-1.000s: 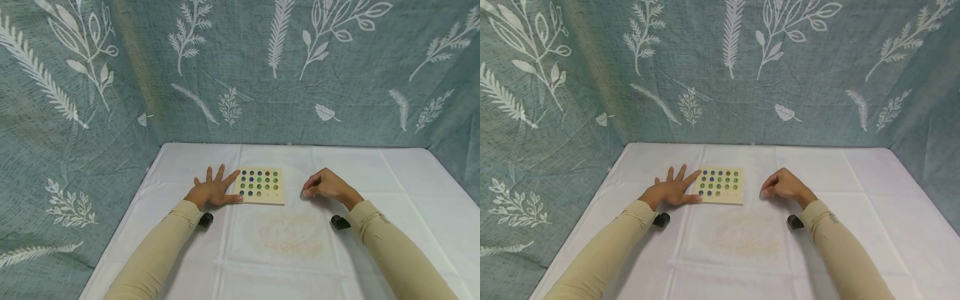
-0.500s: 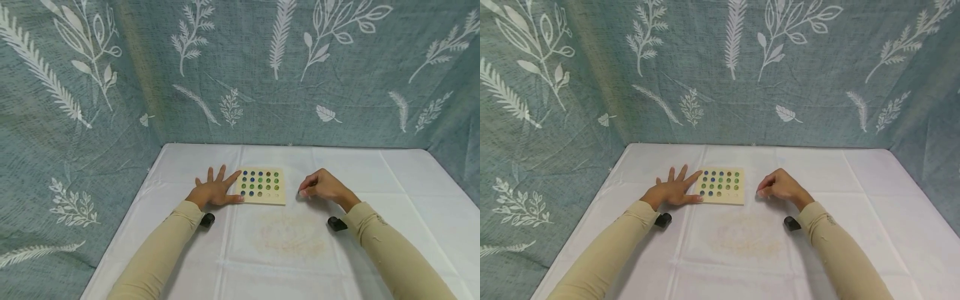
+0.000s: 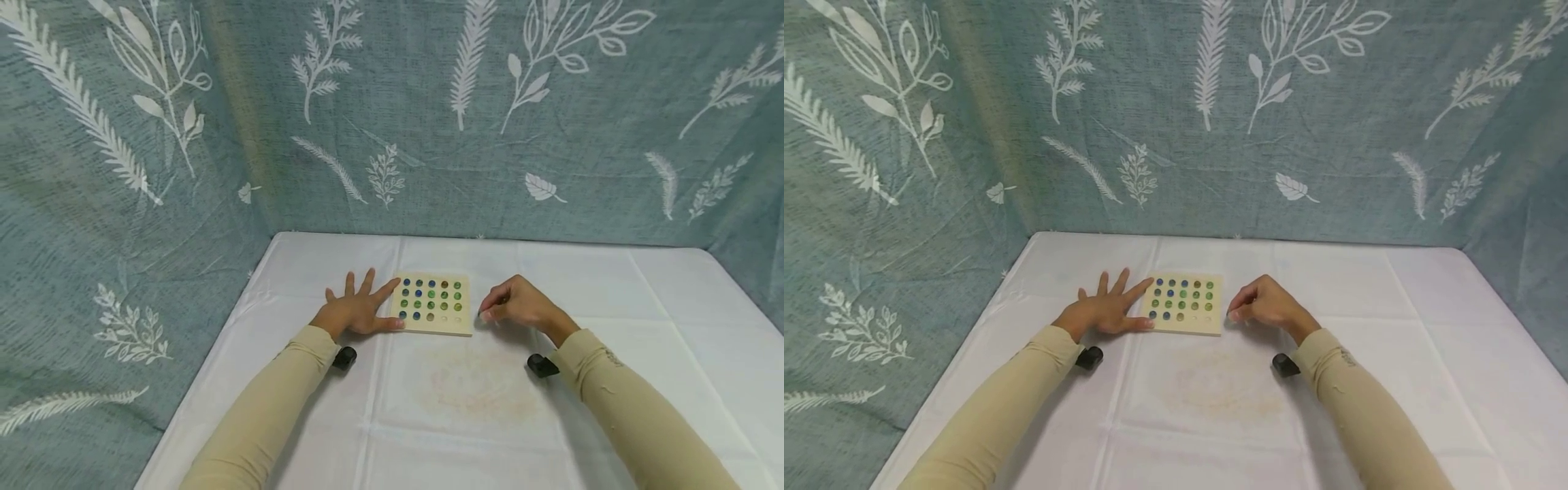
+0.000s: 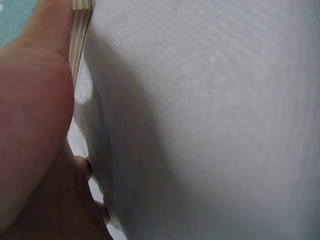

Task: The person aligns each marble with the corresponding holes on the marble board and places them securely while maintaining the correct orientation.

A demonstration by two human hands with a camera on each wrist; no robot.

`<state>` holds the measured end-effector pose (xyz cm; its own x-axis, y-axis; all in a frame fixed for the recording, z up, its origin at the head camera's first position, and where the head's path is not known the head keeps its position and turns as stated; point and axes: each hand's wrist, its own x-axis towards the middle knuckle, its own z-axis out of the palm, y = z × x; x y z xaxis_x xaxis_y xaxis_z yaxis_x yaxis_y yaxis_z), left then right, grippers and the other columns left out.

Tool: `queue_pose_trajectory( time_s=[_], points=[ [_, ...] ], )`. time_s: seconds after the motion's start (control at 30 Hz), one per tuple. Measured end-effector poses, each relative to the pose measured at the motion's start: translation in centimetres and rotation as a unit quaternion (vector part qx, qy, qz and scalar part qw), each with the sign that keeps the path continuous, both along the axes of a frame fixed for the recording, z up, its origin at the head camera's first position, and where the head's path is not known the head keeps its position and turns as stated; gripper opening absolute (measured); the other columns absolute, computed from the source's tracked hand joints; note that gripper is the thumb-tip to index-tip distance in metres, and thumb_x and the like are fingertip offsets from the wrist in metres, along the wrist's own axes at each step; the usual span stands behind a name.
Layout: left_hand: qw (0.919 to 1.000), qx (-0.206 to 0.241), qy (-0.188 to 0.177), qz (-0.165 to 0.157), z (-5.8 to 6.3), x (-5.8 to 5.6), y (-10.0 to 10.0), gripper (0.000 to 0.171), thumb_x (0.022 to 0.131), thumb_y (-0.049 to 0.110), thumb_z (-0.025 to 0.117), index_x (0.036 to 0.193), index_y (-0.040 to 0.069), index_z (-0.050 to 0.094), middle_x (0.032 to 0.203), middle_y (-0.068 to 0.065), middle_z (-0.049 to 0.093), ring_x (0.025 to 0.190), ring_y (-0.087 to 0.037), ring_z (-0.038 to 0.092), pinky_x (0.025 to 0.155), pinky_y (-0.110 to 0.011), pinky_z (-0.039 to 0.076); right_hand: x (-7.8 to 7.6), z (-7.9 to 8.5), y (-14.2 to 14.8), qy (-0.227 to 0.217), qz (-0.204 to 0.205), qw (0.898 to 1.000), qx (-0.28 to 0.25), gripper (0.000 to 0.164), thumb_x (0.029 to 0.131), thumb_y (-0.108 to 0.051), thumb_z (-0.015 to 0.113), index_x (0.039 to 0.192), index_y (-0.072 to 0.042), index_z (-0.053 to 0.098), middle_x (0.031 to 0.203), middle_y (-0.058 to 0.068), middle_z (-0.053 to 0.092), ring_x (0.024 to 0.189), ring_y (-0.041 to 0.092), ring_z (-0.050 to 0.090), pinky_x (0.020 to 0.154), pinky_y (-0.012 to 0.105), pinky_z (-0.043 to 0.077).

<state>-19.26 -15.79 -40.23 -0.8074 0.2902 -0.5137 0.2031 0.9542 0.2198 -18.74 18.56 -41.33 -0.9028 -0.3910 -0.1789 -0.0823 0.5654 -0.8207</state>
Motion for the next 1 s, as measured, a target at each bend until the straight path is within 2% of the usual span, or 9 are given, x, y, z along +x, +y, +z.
queue_pose_trajectory(
  time_s=[0.3,0.6,1.0],
  points=[
    [1.0,0.0,0.0,0.0,0.0,0.1,0.1,0.096,0.094,0.08,0.049,0.167,0.044,-0.003,0.176,-0.01,-0.018,0.159,-0.051,-0.019,0.117,-0.084,0.0,-0.2,-0.4,-1.3,0.01,0.01,1.0,-0.02,0.01,0.087,-0.005,0.082,0.095,0.001,0.083,0.097,0.013,0.081,0.073,0.016,0.054,0.066,0.028,0.044],
    [1.0,0.002,0.003,0.001,0.3,0.1,0.1,0.095,0.095,0.078,0.05,0.167,0.044,-0.002,0.176,-0.01,-0.018,0.159,-0.05,-0.019,0.117,-0.084,0.0,-0.3,-0.7,-2.5,0.012,0.005,0.999,-0.035,0.009,0.084,-0.004,0.084,0.093,0.001,0.083,0.098,0.015,0.081,0.073,0.017,0.056,0.064,0.027,0.043],
    [1.0,0.007,0.007,-0.002,0.3,0.3,0.0,0.094,0.096,0.076,0.051,0.168,0.042,0.001,0.176,-0.012,-0.016,0.159,-0.052,-0.017,0.116,-0.085,0.003,-0.1,-1.2,-3.7,0.034,0.011,0.999,-0.009,0.007,0.081,-0.006,0.088,0.087,-0.004,0.084,0.087,0.009,0.081,0.075,0.015,0.064,0.069,0.027,0.051]
  ],
)
